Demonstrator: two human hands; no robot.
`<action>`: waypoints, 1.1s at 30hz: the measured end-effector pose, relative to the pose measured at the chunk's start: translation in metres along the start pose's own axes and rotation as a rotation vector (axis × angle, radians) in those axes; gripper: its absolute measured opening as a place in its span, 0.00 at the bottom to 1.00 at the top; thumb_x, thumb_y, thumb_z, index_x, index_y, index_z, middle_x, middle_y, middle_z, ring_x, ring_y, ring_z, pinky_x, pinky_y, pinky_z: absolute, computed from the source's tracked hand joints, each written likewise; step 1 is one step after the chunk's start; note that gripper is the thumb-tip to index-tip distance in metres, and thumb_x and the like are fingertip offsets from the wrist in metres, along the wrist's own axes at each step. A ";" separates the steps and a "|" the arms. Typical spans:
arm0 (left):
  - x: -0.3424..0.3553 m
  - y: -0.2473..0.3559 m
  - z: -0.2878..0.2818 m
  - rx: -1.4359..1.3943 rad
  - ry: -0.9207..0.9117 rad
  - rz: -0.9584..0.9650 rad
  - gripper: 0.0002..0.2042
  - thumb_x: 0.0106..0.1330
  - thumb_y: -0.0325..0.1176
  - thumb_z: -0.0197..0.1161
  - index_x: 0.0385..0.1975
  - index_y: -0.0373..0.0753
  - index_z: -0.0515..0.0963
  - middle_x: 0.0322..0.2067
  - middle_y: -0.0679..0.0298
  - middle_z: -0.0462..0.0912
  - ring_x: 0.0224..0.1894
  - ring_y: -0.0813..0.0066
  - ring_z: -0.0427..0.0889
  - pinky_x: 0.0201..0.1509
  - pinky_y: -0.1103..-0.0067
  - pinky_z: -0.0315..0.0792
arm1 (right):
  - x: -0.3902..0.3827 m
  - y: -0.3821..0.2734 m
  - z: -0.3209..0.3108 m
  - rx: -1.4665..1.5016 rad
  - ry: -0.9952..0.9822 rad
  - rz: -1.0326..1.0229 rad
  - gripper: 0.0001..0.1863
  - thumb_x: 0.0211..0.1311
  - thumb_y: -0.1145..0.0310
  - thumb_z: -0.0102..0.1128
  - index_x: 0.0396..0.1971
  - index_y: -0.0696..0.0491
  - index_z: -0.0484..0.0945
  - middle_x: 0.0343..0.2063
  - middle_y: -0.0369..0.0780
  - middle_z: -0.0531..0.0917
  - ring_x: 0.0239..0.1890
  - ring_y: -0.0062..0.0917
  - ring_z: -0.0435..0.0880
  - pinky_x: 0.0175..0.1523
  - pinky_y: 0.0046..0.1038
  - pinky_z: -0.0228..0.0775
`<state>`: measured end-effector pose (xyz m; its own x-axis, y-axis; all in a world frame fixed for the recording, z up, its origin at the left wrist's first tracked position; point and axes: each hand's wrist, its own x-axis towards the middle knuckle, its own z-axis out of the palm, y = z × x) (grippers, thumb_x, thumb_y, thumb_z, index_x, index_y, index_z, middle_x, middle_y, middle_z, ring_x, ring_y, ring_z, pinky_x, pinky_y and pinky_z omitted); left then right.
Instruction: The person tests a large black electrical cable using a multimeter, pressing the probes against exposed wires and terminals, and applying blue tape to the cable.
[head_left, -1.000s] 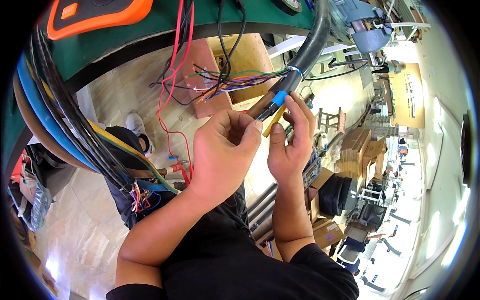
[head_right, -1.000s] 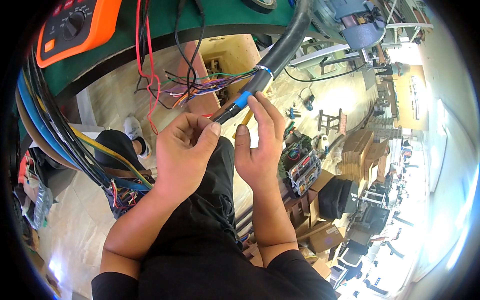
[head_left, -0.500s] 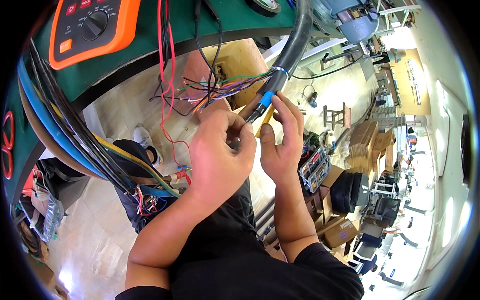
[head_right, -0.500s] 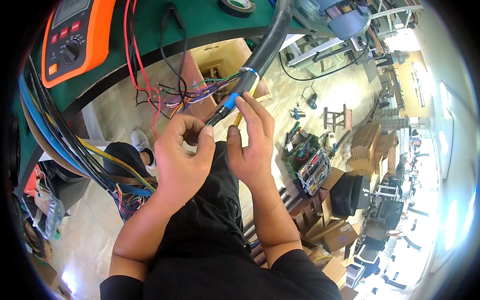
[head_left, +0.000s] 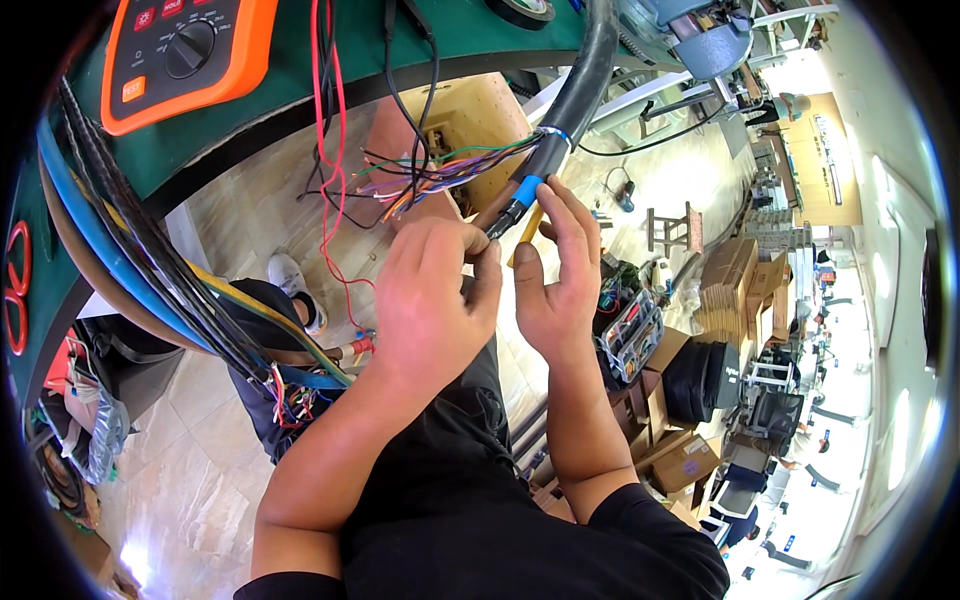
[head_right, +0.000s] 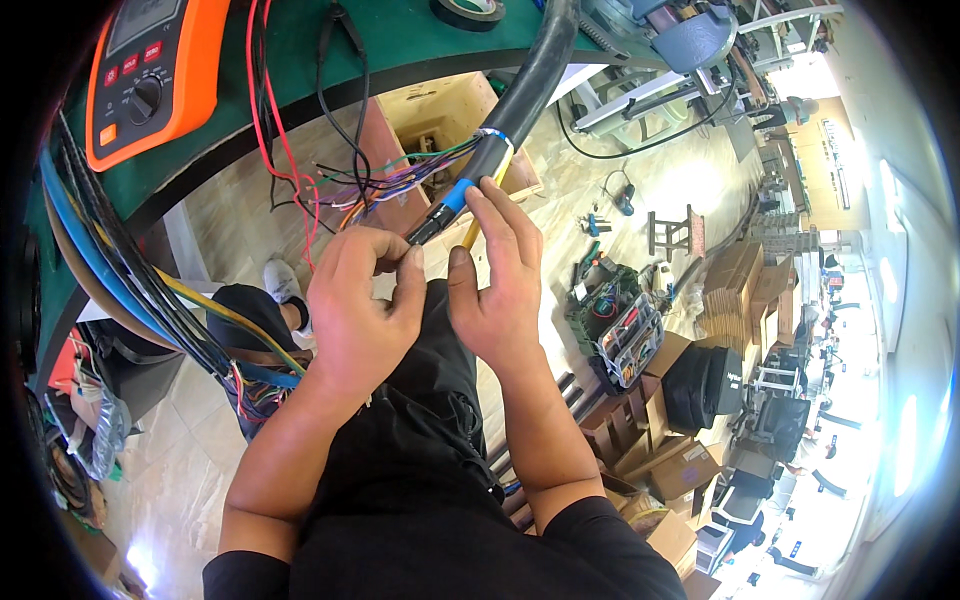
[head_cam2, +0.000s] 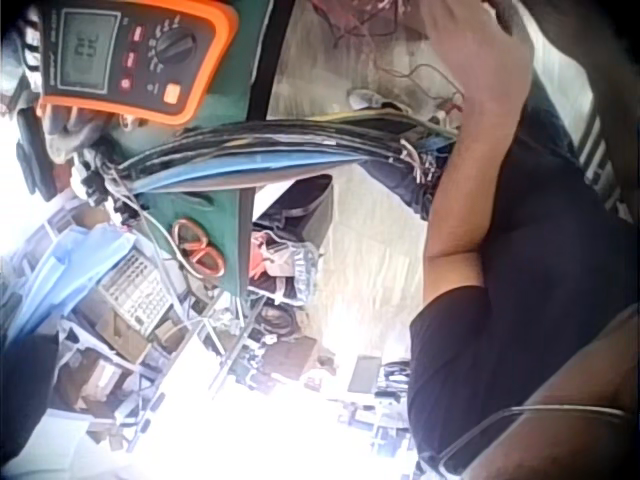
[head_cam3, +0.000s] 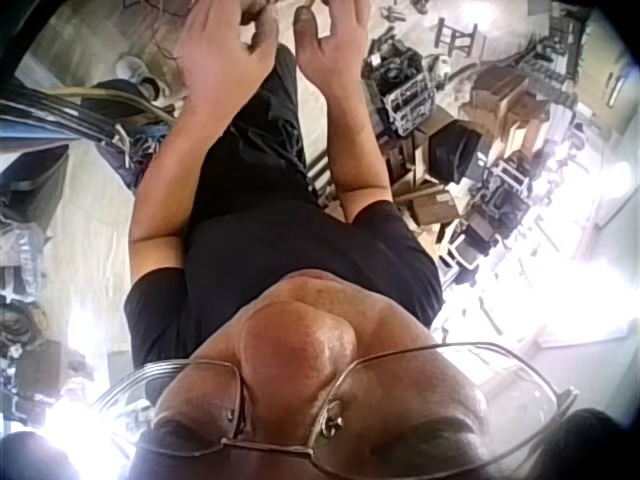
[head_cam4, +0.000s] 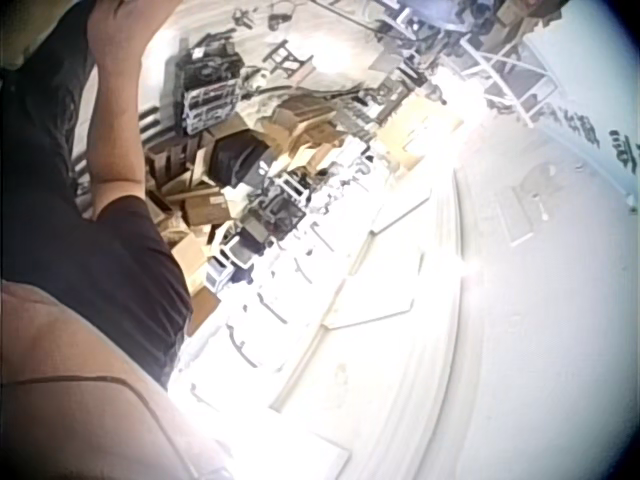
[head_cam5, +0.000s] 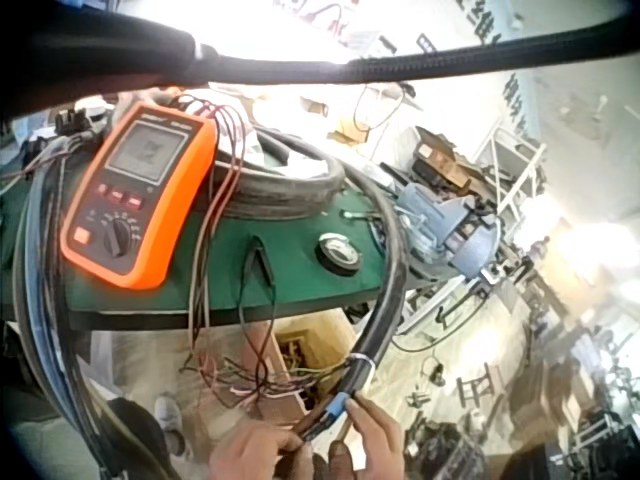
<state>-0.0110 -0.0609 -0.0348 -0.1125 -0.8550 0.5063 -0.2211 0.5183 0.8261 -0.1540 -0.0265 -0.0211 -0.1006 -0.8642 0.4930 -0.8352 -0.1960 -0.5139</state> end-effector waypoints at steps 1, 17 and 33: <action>-0.001 -0.001 -0.001 0.029 -0.006 0.029 0.09 0.57 0.23 0.67 0.28 0.34 0.71 0.27 0.62 0.78 0.29 0.78 0.77 0.35 0.79 0.72 | 0.000 0.000 -0.001 0.003 -0.002 -0.001 0.27 0.53 0.80 0.55 0.57 0.58 0.69 0.57 0.49 0.71 0.59 0.43 0.70 0.62 0.37 0.61; -0.005 0.016 0.006 -0.850 -0.118 -0.629 0.11 0.64 0.24 0.62 0.45 0.29 0.74 0.36 0.63 0.81 0.37 0.82 0.78 0.44 0.83 0.72 | -0.013 -0.013 -0.007 0.496 0.110 0.355 0.16 0.66 0.74 0.53 0.52 0.60 0.72 0.38 0.39 0.80 0.39 0.20 0.78 0.45 0.23 0.72; -0.013 0.013 0.015 -0.944 -0.163 -0.709 0.10 0.66 0.23 0.61 0.44 0.30 0.74 0.38 0.66 0.79 0.39 0.85 0.75 0.45 0.85 0.70 | 0.025 0.004 -0.039 0.133 -0.133 0.067 0.11 0.54 0.83 0.61 0.38 0.57 0.79 0.31 0.39 0.79 0.31 0.23 0.81 0.38 0.23 0.72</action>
<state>-0.0271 -0.0434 -0.0346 -0.3901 -0.9132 -0.1178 0.5089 -0.3205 0.7990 -0.1811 -0.0305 0.0167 -0.0735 -0.9293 0.3621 -0.7495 -0.1880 -0.6348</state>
